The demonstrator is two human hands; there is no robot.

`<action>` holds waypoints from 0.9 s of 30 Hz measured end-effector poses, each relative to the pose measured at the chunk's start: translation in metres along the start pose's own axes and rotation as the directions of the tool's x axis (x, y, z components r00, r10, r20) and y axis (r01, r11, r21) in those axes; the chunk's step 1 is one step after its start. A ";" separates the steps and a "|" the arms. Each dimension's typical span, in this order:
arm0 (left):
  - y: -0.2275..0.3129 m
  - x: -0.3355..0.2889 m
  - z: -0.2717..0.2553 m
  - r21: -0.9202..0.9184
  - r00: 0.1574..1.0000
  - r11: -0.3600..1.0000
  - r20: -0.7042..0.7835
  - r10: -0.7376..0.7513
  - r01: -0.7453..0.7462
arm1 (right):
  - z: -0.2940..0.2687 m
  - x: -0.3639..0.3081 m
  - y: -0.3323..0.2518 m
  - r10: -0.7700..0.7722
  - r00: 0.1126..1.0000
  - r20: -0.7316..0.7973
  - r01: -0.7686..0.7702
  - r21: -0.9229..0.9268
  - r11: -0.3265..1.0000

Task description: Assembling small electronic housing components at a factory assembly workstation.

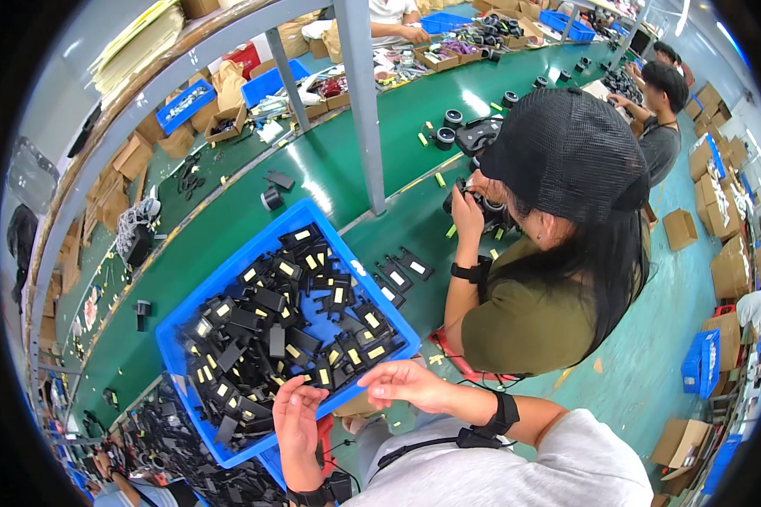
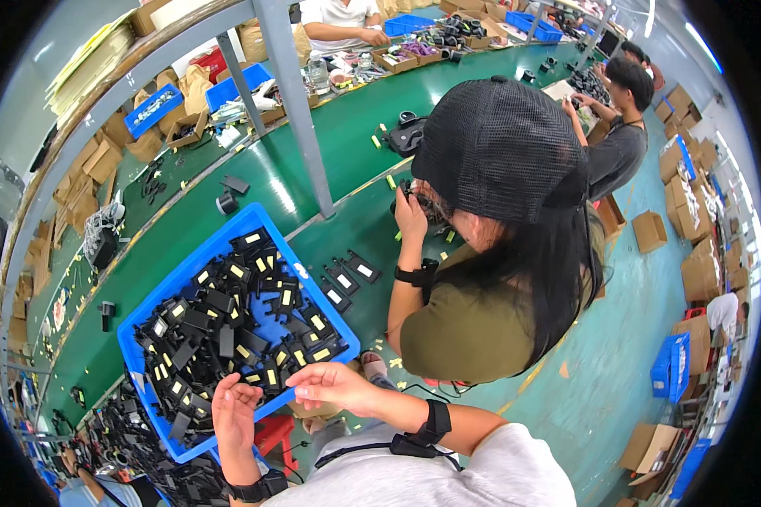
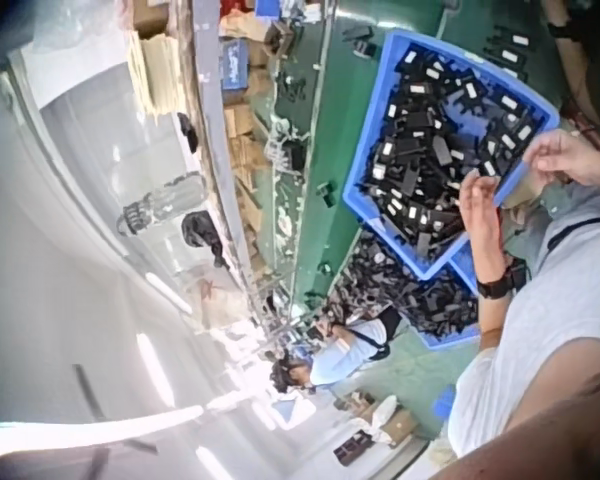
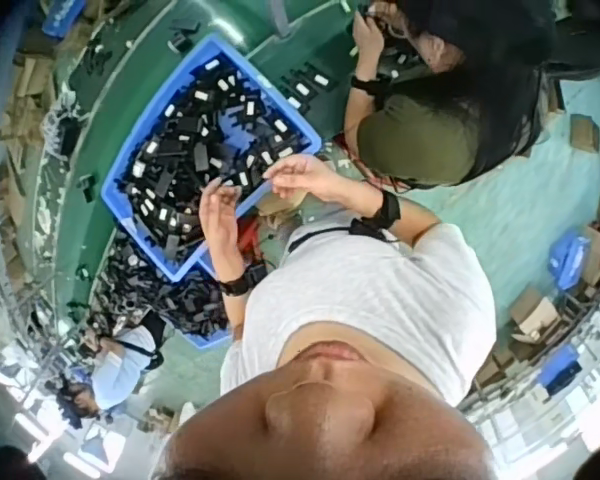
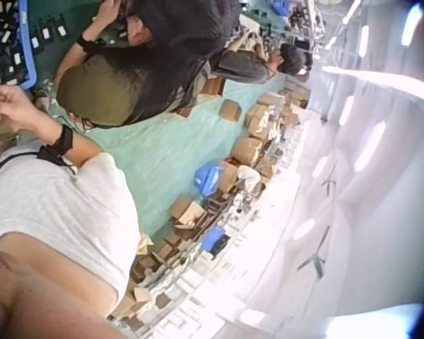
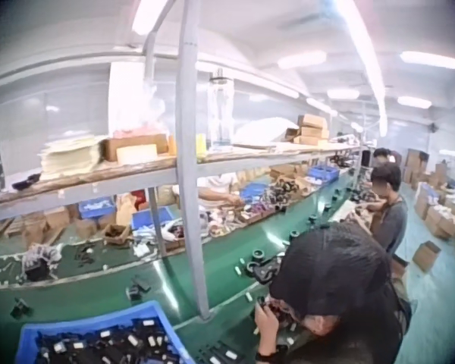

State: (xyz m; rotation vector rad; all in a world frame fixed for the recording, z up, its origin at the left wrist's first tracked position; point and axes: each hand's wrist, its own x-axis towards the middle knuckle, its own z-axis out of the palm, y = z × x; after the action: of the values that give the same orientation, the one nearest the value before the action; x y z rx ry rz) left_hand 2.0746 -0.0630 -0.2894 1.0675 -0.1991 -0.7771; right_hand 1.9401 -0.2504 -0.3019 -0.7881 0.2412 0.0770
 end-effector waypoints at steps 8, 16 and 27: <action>-0.001 -0.043 0.012 0.022 0.997 0.998 -0.048 0.053 -0.051 | 0.001 -0.034 0.004 -0.047 0.999 -0.006 0.047 -0.056 0.997; -0.001 -0.118 -0.015 -0.002 0.994 0.995 -0.047 0.102 -0.103 | 0.035 -0.101 0.060 -0.111 0.983 -0.144 0.094 -0.122 0.988; 0.002 -0.187 0.014 -0.514 0.941 0.853 0.326 0.095 0.092 | 0.075 -0.202 0.111 -0.305 0.882 -0.360 0.298 -0.078 0.951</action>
State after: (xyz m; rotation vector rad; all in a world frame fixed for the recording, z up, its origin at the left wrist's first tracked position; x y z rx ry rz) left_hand 1.9332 0.0502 -0.2414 0.4055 -0.2624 -0.9459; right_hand 1.7402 -0.1150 -0.2790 -0.8496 0.4714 -0.3695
